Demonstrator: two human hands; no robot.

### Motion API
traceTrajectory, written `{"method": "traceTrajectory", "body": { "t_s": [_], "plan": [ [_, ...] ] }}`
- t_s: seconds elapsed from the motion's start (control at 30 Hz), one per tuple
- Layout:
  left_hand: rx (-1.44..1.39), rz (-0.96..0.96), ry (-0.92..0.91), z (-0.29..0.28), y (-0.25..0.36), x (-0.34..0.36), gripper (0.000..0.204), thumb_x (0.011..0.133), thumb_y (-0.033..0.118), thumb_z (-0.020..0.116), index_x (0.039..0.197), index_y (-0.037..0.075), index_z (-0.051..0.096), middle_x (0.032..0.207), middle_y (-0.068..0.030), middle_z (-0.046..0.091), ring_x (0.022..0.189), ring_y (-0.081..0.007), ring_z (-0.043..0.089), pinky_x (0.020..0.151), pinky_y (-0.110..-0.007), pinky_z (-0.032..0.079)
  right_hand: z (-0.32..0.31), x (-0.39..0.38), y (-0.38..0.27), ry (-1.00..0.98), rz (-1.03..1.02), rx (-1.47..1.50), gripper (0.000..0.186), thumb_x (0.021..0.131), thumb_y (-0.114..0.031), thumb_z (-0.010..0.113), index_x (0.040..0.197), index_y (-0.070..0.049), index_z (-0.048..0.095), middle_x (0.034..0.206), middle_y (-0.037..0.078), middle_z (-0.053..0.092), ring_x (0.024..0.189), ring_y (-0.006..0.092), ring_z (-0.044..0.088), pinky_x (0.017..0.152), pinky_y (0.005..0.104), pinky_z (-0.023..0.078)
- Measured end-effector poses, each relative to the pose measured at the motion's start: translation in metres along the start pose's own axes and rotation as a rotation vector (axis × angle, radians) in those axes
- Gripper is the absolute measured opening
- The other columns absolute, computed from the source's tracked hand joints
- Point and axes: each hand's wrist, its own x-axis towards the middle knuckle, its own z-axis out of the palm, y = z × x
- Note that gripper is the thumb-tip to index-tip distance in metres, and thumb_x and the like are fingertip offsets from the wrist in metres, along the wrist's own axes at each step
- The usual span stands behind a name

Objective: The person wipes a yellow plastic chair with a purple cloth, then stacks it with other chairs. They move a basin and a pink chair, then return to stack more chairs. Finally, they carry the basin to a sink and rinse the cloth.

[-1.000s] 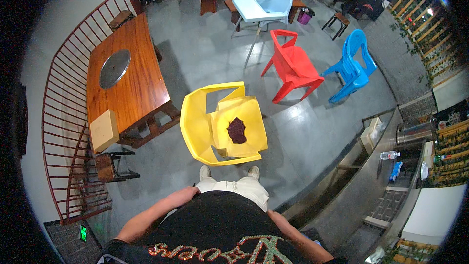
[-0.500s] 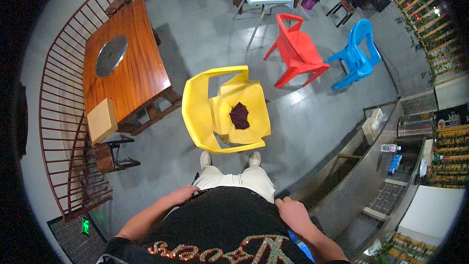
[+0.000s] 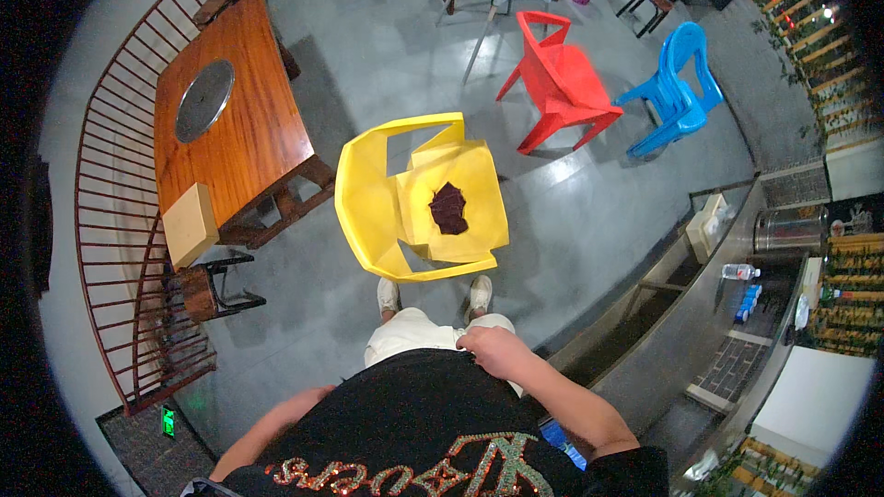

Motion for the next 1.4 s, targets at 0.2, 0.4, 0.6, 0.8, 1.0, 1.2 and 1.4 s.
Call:
{"method": "traceTrajectory", "body": {
  "t_s": [0.2, 0.4, 0.6, 0.8, 1.0, 1.2, 1.4],
  "plan": [
    [0.207, -0.076, -0.103, -0.055, 0.063, 0.023, 0.043, 0.091, 0.021, 0.062, 0.133, 0.011, 0.056, 0.108, -0.0144, 0.072, 0.101, -0.0275, 0.068, 0.084, -0.038, 0.053, -0.051, -0.044, -0.013, 0.132, 0.060, -0.053, 0.027, 0.079, -0.015, 0.074, 0.104, -0.010, 0.068, 0.094, 0.013, 0.062, 0.090, 0.0357, 0.066, 0.078, 0.0460, 0.055],
    [0.302, 0.240, -0.275, -0.093, 0.132, 0.082, 0.061, 0.083, 0.019, 0.073, 0.140, 0.014, 0.051, 0.125, -0.0099, 0.067, 0.113, -0.0234, 0.064, 0.089, -0.037, 0.053, -0.022, -0.083, 0.068, -0.275, 0.298, 0.567, 0.047, 0.085, -0.016, 0.072, 0.130, -0.008, 0.062, 0.109, 0.011, 0.066, 0.095, 0.0206, 0.066, 0.086, 0.0335, 0.052],
    [-0.045, 0.565, 0.029, -0.160, 0.139, 0.084, 0.072, 0.086, 0.021, 0.076, 0.150, 0.011, 0.043, 0.144, -0.0074, 0.055, 0.131, -0.0210, 0.052, 0.106, -0.040, 0.045, 0.017, -0.059, 0.111, -0.142, 0.413, 1.322, 0.057, 0.093, -0.008, 0.068, 0.145, -0.003, 0.047, 0.112, 0.006, 0.064, 0.101, 0.0133, 0.062, 0.090, 0.0292, 0.051],
    [-0.310, 1.100, 0.577, -0.235, 0.190, 0.076, 0.043, 0.095, 0.012, 0.065, 0.135, 0.001, 0.053, 0.119, -0.0145, 0.065, 0.107, -0.0277, 0.065, 0.091, -0.041, 0.055, -0.020, 0.051, 0.062, 0.143, 0.180, 0.759, 0.045, 0.091, -0.011, 0.070, 0.134, -0.003, 0.058, 0.111, 0.008, 0.068, 0.096, 0.0153, 0.066, 0.086, 0.0292, 0.052],
    [-0.320, 1.672, 0.634, -0.321, 0.241, 0.079, 0.051, 0.094, 0.029, 0.061, 0.137, 0.006, 0.048, 0.129, -0.0196, 0.058, 0.114, -0.0317, 0.060, 0.095, -0.045, 0.051, -0.019, 0.141, 0.110, 0.467, 0.142, 0.670, 0.033, 0.088, -0.003, 0.070, 0.120, 0.000, 0.066, 0.101, 0.010, 0.071, 0.091, 0.0175, 0.069, 0.083, 0.0304, 0.054],
    [-0.278, 1.571, 0.656, -0.344, 0.218, 0.171, 0.054, 0.095, 0.031, 0.060, 0.140, 0.006, 0.044, 0.133, -0.0195, 0.055, 0.119, -0.0319, 0.056, 0.098, -0.046, 0.049, 0.032, 0.237, 0.200, 0.466, 0.273, 0.472, 0.029, 0.090, -0.013, 0.070, 0.117, -0.002, 0.067, 0.099, 0.012, 0.070, 0.092, 0.0229, 0.068, 0.082, 0.0339, 0.054],
    [-0.245, 1.416, 0.678, -0.342, 0.200, 0.269, 0.057, 0.096, 0.032, 0.059, 0.143, 0.006, 0.041, 0.138, -0.0194, 0.052, 0.124, -0.0320, 0.053, 0.101, -0.047, 0.047, 0.080, 0.289, 0.280, 0.406, 0.263, 0.351, 0.030, 0.087, -0.016, 0.071, 0.114, -0.003, 0.066, 0.102, 0.015, 0.067, 0.097, 0.0308, 0.066, 0.083, 0.0398, 0.053]
  ]
}}
